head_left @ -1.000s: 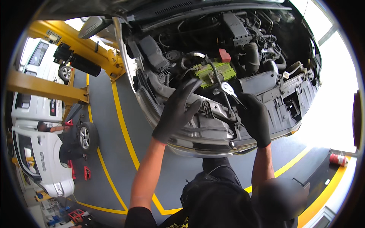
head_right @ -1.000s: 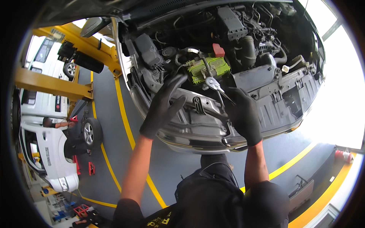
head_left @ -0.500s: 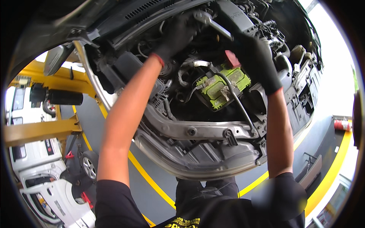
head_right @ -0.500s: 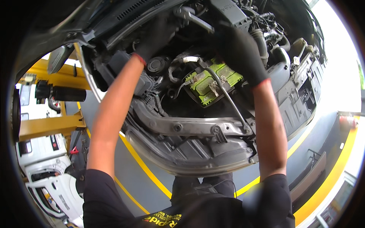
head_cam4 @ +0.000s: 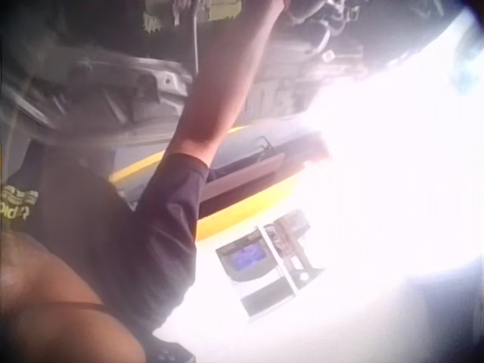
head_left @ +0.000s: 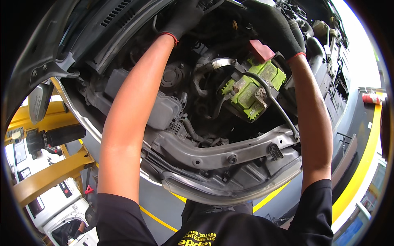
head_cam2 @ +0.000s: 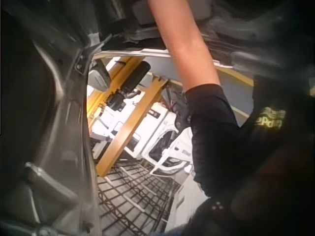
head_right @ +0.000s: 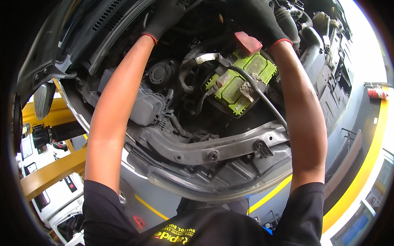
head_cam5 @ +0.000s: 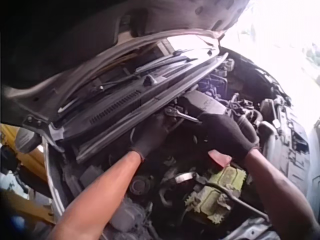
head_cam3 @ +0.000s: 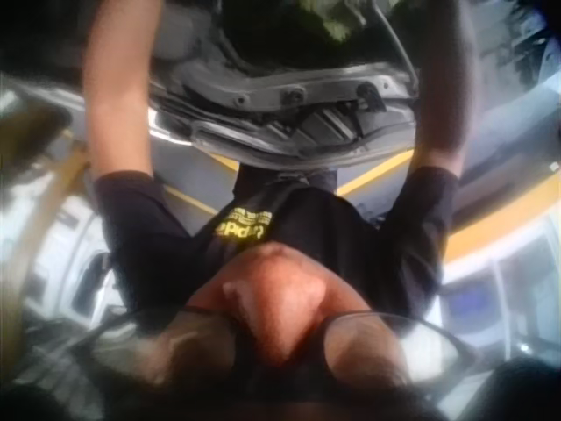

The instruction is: The person works under the hood of a car, using a ratchet and screwdriver to loosen and tighten bolts on engine components. They place a protective cover over the front of the engine bay and continue adjusting parts within the engine compartment.

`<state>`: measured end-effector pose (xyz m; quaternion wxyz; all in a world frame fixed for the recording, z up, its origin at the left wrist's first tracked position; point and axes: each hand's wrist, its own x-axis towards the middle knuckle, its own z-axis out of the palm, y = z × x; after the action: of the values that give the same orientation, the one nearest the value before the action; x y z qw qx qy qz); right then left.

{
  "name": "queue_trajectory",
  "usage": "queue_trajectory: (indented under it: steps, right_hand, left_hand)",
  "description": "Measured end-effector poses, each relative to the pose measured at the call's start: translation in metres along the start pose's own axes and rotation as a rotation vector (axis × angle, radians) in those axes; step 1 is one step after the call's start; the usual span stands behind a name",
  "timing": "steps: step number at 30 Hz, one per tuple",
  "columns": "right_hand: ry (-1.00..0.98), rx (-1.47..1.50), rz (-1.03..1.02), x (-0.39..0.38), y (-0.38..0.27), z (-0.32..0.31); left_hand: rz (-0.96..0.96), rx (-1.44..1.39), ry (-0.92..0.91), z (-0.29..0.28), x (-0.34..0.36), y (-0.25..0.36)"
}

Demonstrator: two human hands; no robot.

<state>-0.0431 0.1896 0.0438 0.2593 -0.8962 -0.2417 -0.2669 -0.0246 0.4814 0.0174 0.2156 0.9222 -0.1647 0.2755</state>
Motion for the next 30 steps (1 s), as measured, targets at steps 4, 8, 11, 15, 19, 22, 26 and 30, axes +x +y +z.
queue_trajectory:
  steps: [4, 8, 11, 15, 19, 22, 26, 30]
  right_hand:
    - [-0.105, -0.009, -0.014, 0.006, -0.012, 0.0]
    - [-0.234, -0.019, 0.022, 0.002, -0.023, -0.005]
    - [-0.217, 0.013, 0.017, 0.0, -0.032, 0.0]
    - [-0.203, 0.072, 0.011, -0.021, -0.034, 0.019]
    - [-0.283, 0.133, 0.181, -0.035, -0.069, 0.024]
    - [-0.354, 0.261, 0.309, -0.031, -0.089, 0.048]
    - [-0.455, 0.13, 0.159, -0.016, -0.091, 0.033]
    - [-0.271, -0.207, -0.087, 0.006, -0.018, -0.006]
  left_hand:
    - [0.051, -0.027, 0.14, 0.011, 0.003, -0.004]
    - [-0.228, 0.004, -0.12, 0.012, 0.004, 0.014]
    - [-0.154, 0.113, 0.069, 0.027, -0.003, -0.007]
    - [0.098, 0.239, 0.319, 0.043, -0.007, -0.027]
    - [-0.07, 0.124, 0.113, 0.032, -0.006, -0.006]
    - [-0.294, 0.055, -0.047, 0.028, 0.005, 0.014]
    - [-0.173, 0.143, 0.077, 0.032, -0.014, -0.021]
    - [-0.062, -0.198, 0.086, 0.024, -0.002, 0.012]
